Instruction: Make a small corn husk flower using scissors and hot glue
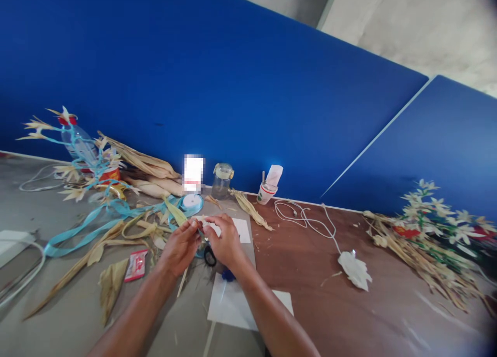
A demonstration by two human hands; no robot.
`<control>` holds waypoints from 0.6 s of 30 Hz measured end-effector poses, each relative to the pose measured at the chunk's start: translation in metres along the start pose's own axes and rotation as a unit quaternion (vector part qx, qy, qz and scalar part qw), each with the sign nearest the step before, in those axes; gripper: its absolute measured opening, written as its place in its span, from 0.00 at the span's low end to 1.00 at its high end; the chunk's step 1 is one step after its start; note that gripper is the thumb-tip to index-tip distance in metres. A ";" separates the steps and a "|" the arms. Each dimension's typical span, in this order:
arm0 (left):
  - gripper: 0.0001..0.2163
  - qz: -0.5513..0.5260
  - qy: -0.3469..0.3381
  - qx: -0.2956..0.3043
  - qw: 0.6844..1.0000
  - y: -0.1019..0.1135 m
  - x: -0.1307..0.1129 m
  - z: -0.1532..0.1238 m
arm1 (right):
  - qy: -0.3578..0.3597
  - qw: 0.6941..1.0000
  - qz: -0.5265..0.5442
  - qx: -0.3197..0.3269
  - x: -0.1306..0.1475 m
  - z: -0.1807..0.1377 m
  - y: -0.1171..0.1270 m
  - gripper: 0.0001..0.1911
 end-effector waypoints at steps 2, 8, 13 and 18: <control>0.05 0.006 -0.003 -0.009 1.000 0.002 0.000 0.001 | -0.001 1.000 0.010 -0.004 0.004 -0.002 -0.001 0.11; 0.07 0.001 -0.004 0.010 1.000 -0.002 -0.002 -0.002 | -0.009 1.000 0.010 0.016 0.002 -0.008 -0.010 0.11; 0.07 -0.007 0.026 0.040 0.999 -0.011 0.004 -0.007 | -0.019 1.000 -0.008 -0.014 -0.002 -0.010 -0.011 0.06; 0.07 0.003 0.045 0.061 0.997 -0.017 0.008 -0.012 | -0.050 0.998 0.017 -0.019 -0.006 -0.008 -0.012 0.05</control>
Point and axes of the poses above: each hand's wrist, its own z-axis towards the middle knuckle, its own y-axis out of the back of the hand, x = y × z, the point moved 9 cm from there along z, towards the middle knuckle, and after that the axes turned 13 degrees about -x, right-handed, at the moved point
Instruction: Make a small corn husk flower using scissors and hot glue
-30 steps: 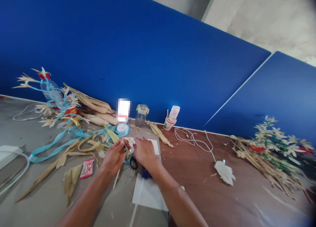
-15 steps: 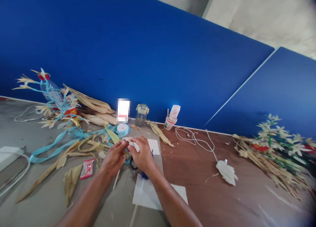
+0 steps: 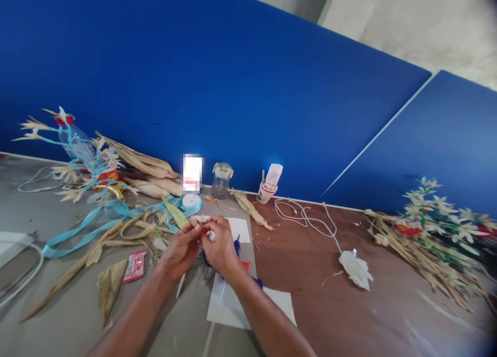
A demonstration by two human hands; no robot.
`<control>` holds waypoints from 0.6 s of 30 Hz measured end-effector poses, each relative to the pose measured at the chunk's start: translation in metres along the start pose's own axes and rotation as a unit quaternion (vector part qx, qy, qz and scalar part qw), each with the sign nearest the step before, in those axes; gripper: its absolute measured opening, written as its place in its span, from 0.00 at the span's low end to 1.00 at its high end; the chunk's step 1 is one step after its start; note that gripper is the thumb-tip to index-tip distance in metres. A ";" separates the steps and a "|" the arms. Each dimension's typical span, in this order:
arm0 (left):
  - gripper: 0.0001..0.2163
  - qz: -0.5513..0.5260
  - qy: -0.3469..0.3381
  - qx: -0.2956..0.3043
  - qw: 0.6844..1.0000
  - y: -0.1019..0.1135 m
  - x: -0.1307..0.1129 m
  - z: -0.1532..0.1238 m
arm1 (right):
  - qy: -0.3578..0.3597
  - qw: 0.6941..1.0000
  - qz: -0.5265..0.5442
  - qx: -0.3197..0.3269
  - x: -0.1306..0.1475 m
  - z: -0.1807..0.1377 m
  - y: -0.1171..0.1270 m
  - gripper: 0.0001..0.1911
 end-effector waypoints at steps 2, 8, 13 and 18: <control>0.07 -0.003 0.003 0.011 1.000 -0.001 0.000 -0.001 | -0.026 0.999 0.019 -0.006 -0.005 0.002 0.002 0.05; 0.05 -0.021 -0.004 -0.078 0.997 0.021 -0.004 0.009 | -0.126 0.987 0.103 -0.006 -0.028 0.006 0.004 0.03; 0.05 0.010 -0.063 -0.217 0.974 0.052 -0.015 0.015 | -0.213 0.957 0.193 -0.024 -0.042 0.006 0.006 0.05; 0.06 0.014 -0.175 -0.249 0.952 0.058 -0.038 0.010 | -0.280 0.918 0.281 -0.014 -0.044 0.004 0.004 0.06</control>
Point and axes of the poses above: each hand's wrist, its own z-axis towards the middle knuckle, its own y-axis out of the back of the hand, x = y × z, the point moved 9 cm from there along z, towards the middle knuckle, and after that the axes turned 13 degrees about -x, right-handed, at the moved point
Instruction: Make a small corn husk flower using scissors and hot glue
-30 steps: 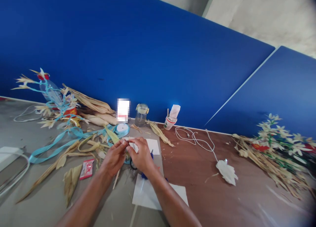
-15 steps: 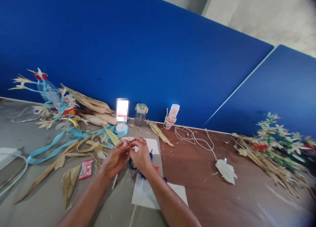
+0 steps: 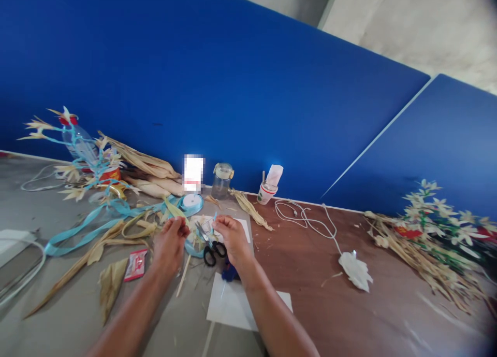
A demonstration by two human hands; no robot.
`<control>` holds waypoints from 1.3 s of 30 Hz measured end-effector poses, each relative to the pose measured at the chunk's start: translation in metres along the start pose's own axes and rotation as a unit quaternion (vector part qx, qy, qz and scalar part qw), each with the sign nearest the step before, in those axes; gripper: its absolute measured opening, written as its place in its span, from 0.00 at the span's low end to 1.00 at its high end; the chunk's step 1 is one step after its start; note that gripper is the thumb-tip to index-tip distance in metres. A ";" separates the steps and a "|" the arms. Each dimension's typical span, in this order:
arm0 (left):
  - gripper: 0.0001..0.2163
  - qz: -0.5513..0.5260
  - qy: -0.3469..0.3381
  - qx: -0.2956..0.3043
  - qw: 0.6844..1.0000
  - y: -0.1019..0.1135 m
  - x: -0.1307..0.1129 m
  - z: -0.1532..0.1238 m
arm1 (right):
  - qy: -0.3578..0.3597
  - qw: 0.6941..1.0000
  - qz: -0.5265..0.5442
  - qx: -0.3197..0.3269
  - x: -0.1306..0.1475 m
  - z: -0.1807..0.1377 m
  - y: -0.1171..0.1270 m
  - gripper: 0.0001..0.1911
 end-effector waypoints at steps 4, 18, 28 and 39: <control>0.10 0.025 0.010 0.116 0.993 -0.022 0.001 -0.016 | -0.036 0.999 -0.001 0.039 -0.005 -0.004 -0.008 0.07; 0.09 0.079 0.061 0.230 0.968 -0.041 0.011 -0.043 | 0.023 0.993 -0.084 0.082 -0.002 -0.011 -0.017 0.05; 0.06 0.069 0.106 0.249 0.960 -0.040 0.013 -0.044 | -0.142 0.980 -0.005 0.139 -0.021 -0.020 -0.024 0.07; 0.08 0.054 0.096 0.182 0.977 -0.033 0.014 -0.029 | -0.052 0.999 0.013 -0.009 -0.006 0.017 0.019 0.10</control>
Point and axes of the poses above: each hand's wrist, its own z-axis towards the middle knuckle, its own y-axis out of the back of the hand, x = y × z, the point moved 9 cm from there along z, towards the middle knuckle, and after that the axes turned 13 degrees about -x, right-handed, at the moved point
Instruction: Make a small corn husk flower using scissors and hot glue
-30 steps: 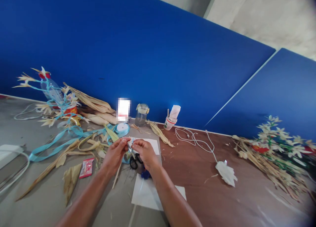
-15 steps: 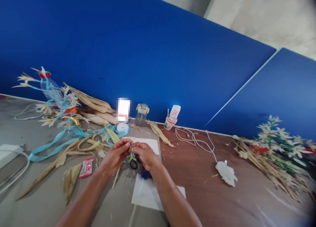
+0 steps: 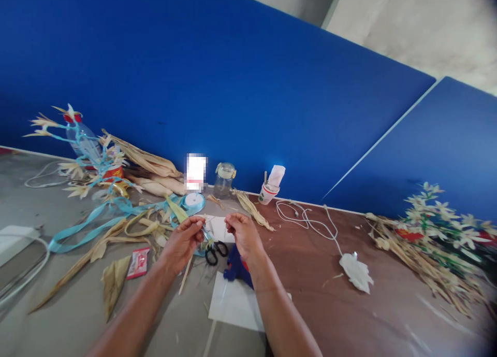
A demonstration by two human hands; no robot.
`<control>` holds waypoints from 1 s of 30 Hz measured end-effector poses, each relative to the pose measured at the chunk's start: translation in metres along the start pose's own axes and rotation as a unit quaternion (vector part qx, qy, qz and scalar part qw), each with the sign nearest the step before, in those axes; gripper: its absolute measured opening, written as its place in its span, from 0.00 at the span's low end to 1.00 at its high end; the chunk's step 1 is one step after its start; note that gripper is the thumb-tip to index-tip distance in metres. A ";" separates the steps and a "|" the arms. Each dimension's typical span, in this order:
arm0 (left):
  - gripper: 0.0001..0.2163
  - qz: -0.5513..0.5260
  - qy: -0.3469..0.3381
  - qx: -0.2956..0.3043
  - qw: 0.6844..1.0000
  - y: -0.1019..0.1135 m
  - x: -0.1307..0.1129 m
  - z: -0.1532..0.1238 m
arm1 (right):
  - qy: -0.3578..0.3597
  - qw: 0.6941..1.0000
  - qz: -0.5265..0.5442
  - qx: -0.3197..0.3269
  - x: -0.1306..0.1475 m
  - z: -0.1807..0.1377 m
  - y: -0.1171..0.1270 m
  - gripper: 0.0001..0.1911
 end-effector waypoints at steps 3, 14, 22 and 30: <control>0.08 -0.005 -0.003 -0.012 1.000 0.003 0.002 0.002 | 0.027 0.999 -0.020 -0.018 0.008 0.003 0.005 0.07; 0.08 0.004 -0.033 -0.027 0.999 0.012 0.003 0.009 | 0.180 0.866 -0.461 0.070 0.013 -0.043 0.057 0.14; 0.10 0.022 -0.029 -0.022 0.999 0.013 0.010 0.011 | 0.168 0.732 -0.653 0.099 -0.015 -0.071 0.066 0.24; 0.10 0.014 -0.035 -0.027 0.999 0.016 0.008 0.013 | 0.184 0.771 -0.596 0.127 -0.032 -0.066 0.060 0.14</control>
Point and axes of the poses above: each hand's wrist, its own z-axis towards the middle knuckle, its own y-axis out of the back of the hand, x = y × z, the point moved 9 cm from there along z, towards the middle knuckle, and after that the axes turned 13 degrees about -x, right-handed, at the moved point
